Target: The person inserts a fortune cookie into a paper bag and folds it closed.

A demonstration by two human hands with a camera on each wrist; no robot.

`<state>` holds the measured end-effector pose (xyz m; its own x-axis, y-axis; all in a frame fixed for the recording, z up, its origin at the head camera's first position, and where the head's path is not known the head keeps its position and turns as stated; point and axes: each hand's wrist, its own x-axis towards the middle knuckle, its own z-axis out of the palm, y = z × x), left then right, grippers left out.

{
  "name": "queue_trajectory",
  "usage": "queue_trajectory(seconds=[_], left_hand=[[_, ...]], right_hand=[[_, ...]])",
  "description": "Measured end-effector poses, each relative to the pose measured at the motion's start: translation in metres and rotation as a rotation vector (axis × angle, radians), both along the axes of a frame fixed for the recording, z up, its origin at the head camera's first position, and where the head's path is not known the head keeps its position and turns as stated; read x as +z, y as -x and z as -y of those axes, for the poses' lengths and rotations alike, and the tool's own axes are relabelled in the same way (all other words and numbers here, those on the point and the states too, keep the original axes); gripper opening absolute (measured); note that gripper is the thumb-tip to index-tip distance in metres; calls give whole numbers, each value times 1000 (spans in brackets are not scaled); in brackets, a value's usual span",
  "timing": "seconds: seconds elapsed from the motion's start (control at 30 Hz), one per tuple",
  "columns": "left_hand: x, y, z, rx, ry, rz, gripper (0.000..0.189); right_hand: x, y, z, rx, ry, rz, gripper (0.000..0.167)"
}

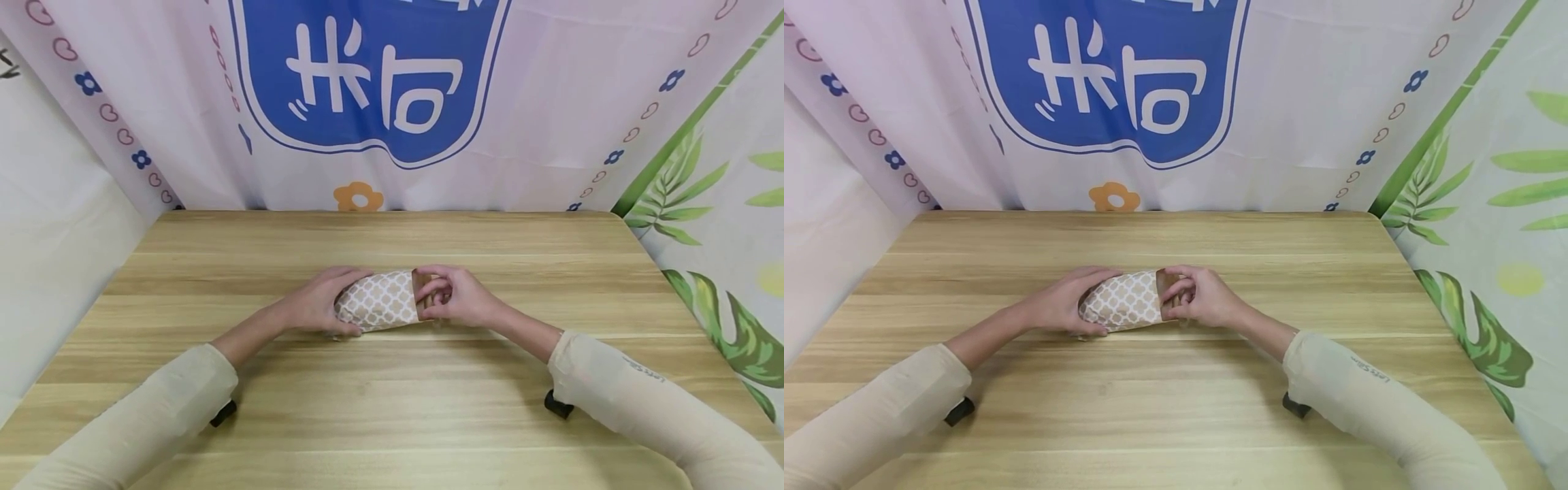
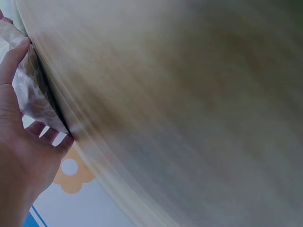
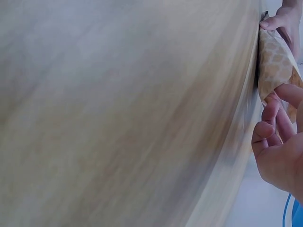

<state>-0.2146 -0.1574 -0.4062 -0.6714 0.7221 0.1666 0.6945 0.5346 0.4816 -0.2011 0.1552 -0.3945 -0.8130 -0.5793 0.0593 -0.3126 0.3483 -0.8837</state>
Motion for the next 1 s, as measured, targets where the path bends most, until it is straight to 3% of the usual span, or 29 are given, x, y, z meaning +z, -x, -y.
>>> queue_trajectory(seconds=[0.57,0.8,1.0], left_hand=[[3,-1,-1,7,44,-16,105],[8,-7,-2,78,103,7,104],[14,-11,-5,137,146,5,95]], right_hand=[[5,1,-10,-128,11,-65,57],[8,1,-21,-195,-2,-58,48],[9,-1,-31,-221,-74,-33,45]])
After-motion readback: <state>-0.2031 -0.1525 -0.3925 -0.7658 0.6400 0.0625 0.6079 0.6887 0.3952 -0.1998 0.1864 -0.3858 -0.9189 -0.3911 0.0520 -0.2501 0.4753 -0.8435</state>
